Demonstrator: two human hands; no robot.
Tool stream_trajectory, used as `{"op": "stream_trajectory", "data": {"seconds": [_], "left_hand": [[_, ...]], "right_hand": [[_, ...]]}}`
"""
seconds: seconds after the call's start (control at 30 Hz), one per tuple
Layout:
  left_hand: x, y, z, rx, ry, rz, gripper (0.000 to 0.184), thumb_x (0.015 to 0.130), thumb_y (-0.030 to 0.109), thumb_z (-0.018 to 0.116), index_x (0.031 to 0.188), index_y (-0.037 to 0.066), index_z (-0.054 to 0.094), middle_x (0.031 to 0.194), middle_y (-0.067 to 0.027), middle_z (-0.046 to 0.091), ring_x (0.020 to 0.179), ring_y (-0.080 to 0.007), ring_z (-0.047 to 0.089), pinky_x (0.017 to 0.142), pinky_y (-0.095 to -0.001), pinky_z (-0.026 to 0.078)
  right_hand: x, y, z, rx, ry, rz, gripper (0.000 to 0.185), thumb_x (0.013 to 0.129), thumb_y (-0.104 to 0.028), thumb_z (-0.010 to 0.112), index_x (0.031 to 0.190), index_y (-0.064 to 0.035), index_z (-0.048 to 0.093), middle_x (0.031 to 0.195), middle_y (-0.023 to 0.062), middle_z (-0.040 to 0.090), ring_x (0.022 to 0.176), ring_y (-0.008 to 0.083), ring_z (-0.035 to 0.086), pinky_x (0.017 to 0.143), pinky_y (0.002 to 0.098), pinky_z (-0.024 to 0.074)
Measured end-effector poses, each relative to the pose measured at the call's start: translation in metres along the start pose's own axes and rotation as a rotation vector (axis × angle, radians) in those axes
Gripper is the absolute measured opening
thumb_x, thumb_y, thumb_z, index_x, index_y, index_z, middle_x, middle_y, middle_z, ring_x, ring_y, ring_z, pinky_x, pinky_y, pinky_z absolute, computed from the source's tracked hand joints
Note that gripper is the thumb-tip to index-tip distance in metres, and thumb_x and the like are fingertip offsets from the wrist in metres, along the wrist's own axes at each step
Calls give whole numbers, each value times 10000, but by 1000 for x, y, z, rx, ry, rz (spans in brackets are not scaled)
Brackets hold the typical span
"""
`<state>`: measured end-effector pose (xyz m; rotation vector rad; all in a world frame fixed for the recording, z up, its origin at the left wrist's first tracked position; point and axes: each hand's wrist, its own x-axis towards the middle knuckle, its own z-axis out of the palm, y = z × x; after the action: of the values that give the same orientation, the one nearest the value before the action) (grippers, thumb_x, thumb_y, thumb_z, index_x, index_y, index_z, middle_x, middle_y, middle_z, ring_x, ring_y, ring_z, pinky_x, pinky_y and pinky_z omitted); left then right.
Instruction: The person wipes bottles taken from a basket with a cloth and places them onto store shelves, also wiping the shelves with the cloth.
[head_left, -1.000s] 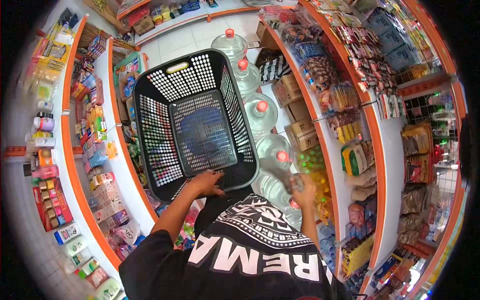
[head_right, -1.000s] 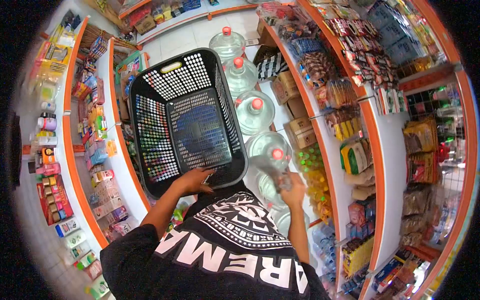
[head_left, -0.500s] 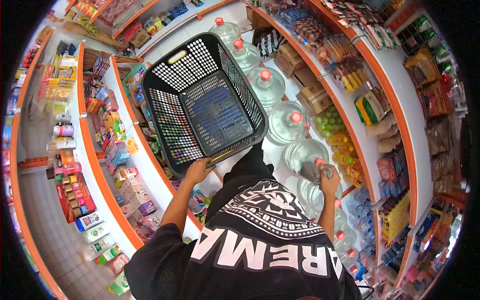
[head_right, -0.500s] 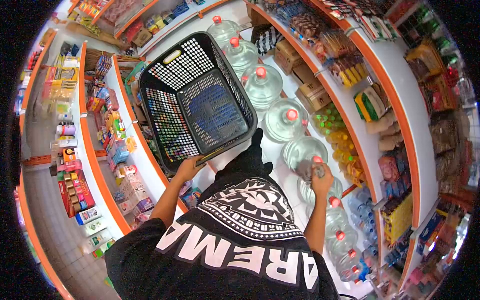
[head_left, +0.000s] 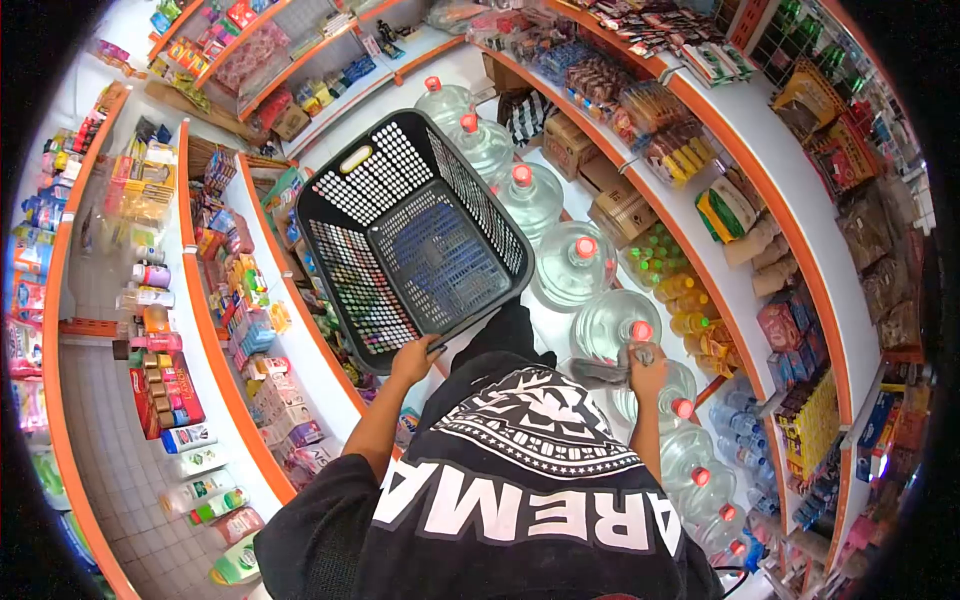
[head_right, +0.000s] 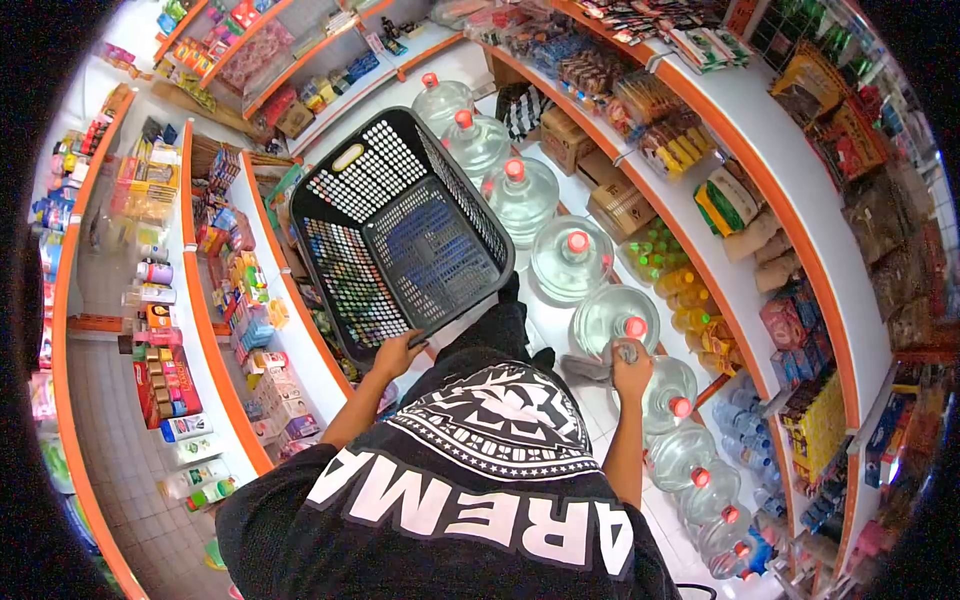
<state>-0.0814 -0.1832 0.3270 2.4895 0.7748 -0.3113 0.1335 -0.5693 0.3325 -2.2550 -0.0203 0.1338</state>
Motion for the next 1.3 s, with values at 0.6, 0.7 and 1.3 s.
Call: {"op": "stream_trajectory", "data": {"seconds": [0.6,0.7,1.3], "left_hand": [[66,-35,-20,144,453,-461,334,729,336,674,1030,194,640,997,-109,625,1074,-309,474,994,-535,212],[90,-43,-21,170,580,-440,309,702,312,686,974,168,656,900,-109,641,963,-313,536,875,-530,307],[123,-47,-81,-334,192,-351,403,751,248,640,1106,72,565,979,-160,614,958,-320,550,894,-467,365]], "right_hand": [[37,52,29,35,-70,119,249,727,-281,676,843,-62,649,778,154,648,750,294,632,702,361,475],[50,42,31,3,-62,101,271,720,-289,681,860,-59,651,787,159,647,758,300,631,702,366,475],[115,61,152,-300,-303,372,483,670,-403,673,943,-6,652,903,202,651,860,336,624,772,386,477]]}}
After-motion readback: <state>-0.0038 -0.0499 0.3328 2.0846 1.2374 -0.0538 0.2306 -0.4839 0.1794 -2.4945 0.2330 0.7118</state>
